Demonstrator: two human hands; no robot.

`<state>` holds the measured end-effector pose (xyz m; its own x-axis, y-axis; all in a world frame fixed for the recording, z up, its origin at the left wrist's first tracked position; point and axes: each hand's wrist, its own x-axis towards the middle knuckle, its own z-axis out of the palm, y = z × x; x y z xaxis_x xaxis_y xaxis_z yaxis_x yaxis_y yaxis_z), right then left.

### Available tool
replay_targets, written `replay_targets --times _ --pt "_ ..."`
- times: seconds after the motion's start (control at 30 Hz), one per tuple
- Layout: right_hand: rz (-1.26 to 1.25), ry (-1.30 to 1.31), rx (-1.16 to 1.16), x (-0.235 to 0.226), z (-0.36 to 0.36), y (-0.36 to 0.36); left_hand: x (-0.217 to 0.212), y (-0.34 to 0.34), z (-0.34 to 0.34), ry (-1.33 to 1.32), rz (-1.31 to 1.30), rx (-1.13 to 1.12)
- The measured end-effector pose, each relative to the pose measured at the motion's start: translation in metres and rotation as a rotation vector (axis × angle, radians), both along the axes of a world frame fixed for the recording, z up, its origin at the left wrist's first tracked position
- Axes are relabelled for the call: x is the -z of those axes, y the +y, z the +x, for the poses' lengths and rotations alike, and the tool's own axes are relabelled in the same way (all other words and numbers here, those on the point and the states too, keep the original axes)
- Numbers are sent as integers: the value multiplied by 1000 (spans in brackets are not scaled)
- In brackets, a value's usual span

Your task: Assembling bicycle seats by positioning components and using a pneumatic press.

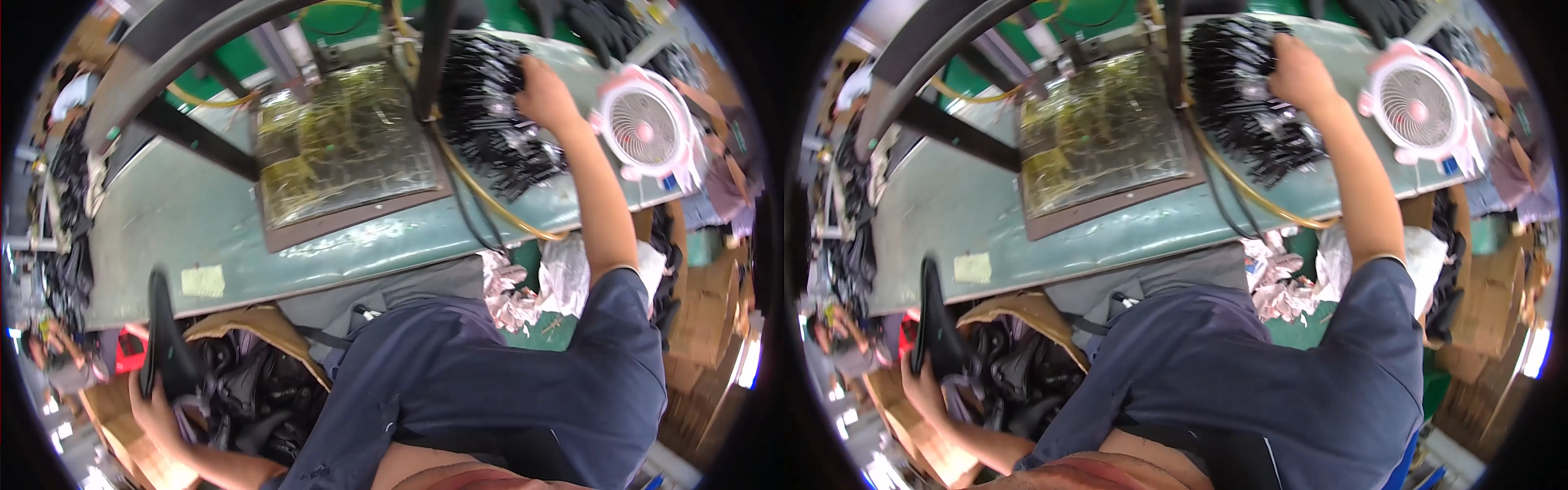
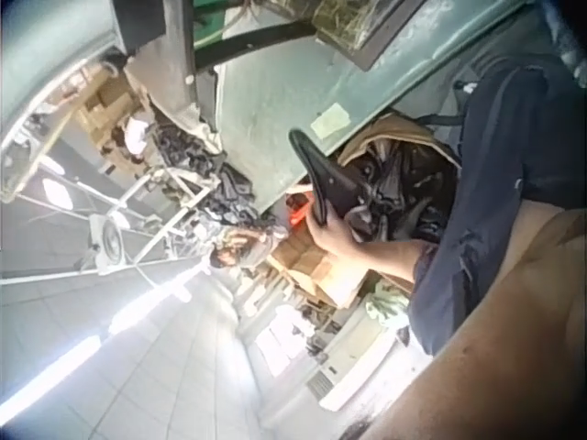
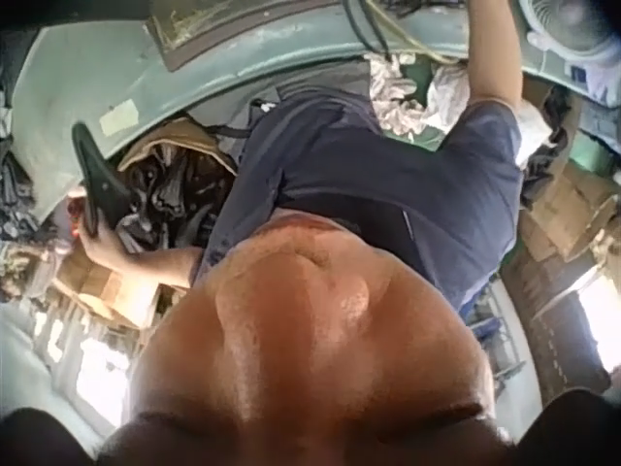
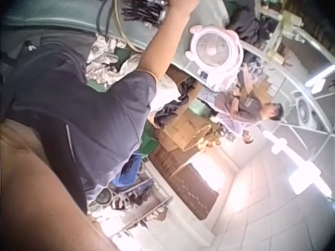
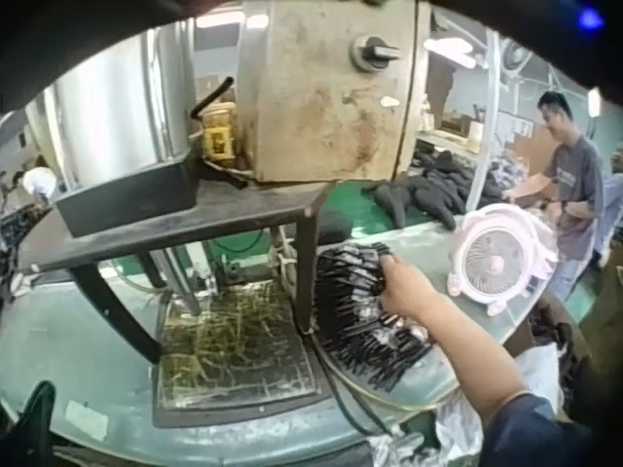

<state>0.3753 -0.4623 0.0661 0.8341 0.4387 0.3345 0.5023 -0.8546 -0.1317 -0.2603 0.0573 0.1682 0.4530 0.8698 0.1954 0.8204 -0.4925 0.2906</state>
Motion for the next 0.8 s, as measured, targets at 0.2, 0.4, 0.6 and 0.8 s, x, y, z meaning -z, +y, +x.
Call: replay_targets --times 0.2,0.4,0.6,0.8 --pt "46 -161 72 -39 -24 17 66 -65 178 -330 -472 543" --pt "689 101 -50 -47 -76 -30 133 -105 288 -539 -437 829" --pt "1024 687 -318 4 -180 19 162 -112 314 -614 -161 871" --pt "699 687 -606 27 -228 96 177 -123 315 -710 -236 878"
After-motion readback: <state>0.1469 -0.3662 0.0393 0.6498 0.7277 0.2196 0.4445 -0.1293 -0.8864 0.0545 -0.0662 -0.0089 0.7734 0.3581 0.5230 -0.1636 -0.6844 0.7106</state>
